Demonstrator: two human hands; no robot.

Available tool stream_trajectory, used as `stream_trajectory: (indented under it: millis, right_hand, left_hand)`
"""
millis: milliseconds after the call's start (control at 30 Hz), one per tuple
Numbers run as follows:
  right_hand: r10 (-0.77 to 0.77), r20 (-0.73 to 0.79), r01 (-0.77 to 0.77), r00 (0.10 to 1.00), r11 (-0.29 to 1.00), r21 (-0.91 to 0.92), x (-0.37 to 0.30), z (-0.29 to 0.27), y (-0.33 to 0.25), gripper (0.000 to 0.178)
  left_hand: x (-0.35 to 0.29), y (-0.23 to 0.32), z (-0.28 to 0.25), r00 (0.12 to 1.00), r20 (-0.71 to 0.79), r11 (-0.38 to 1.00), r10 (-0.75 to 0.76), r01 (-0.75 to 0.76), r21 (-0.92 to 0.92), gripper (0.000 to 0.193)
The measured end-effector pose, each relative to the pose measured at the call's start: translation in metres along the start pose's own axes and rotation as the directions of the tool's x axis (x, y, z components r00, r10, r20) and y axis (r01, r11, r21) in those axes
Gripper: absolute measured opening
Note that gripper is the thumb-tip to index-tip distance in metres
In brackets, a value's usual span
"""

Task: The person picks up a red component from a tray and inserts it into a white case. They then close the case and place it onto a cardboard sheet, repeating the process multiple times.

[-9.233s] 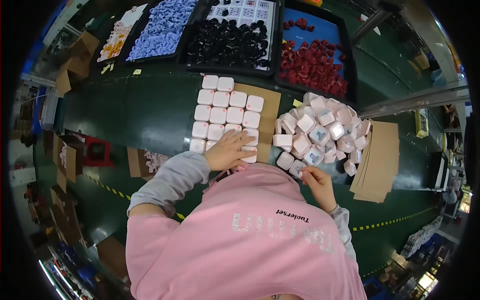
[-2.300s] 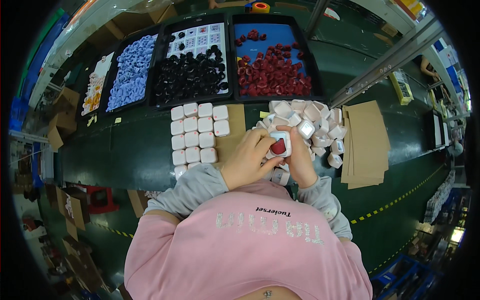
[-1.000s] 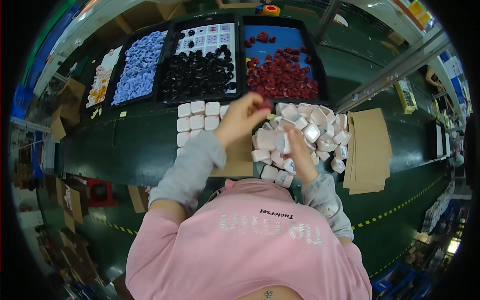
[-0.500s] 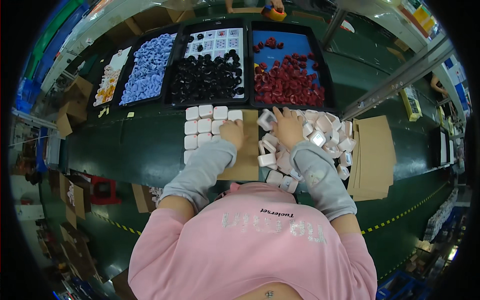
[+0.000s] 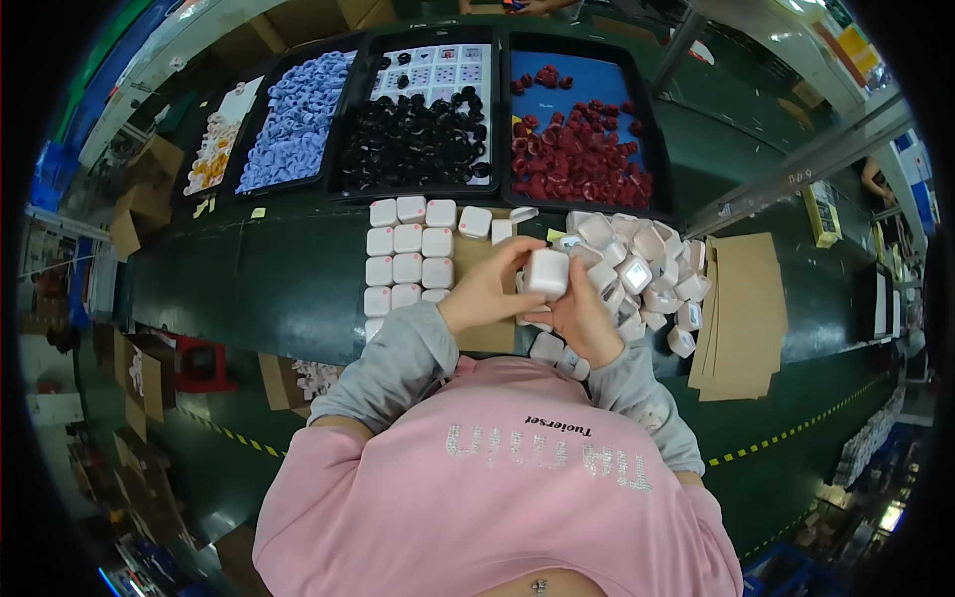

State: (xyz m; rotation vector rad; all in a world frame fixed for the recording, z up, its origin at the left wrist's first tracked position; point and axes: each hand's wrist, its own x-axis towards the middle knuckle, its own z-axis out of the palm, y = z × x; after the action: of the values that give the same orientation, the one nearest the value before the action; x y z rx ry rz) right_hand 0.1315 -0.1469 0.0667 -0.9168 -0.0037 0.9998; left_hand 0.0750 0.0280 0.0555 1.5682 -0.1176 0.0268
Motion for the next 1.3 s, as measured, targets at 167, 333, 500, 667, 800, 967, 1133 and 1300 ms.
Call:
stream_trajectory:
  millis: [167,333,500,667,800,967,1133,1300]
  right_hand:
    - [-0.301,-0.06,0.259,0.952,0.892,-0.371,-0.014,0.011,-0.003,0.043]
    - [-0.641,0.212,0.474,0.738,0.268,-0.839,-0.022,0.011,0.006,0.047]
    - [-0.63,0.228,0.406,0.743,0.154,-0.901,-0.026,0.0,0.007,0.047]
    - [-0.26,-0.193,0.222,0.946,0.955,-0.197,-0.04,0.009,-0.004,0.047]
    - [-0.141,-0.216,0.146,0.966,0.989,0.008,-0.037,0.006,-0.004,0.046]
    - [-0.236,-0.25,0.191,0.939,0.963,-0.19,-0.032,0.007,0.007,0.044]
    - [-0.307,-0.194,0.238,0.932,0.92,-0.31,-0.035,0.014,0.0,0.042]
    - [-0.312,-0.164,0.234,0.936,0.898,-0.372,-0.032,0.017,-0.002,0.038]
  left_hand:
    - [-0.009,0.022,0.021,1.0,0.024,0.954,-0.004,0.011,-0.299,0.058]
    - [-0.012,0.024,0.03,0.994,0.046,0.957,-0.1,0.108,-0.271,0.049]
    - [-0.019,0.049,0.044,0.974,-0.048,0.968,-0.221,0.225,0.108,0.045]
    - [-0.021,0.024,0.023,0.969,0.011,0.916,-0.248,0.239,-0.323,0.043]
    - [-0.014,0.044,0.025,0.879,0.05,0.529,0.475,-0.33,0.781,0.031]
    - [-0.011,0.059,0.034,0.993,0.091,0.914,-0.071,0.028,0.405,0.031]
    - [-0.015,0.023,0.038,0.991,0.065,0.991,-0.117,0.121,-0.06,0.036]
    - [-0.014,0.028,0.035,0.996,0.028,0.994,-0.083,0.081,0.066,0.031]
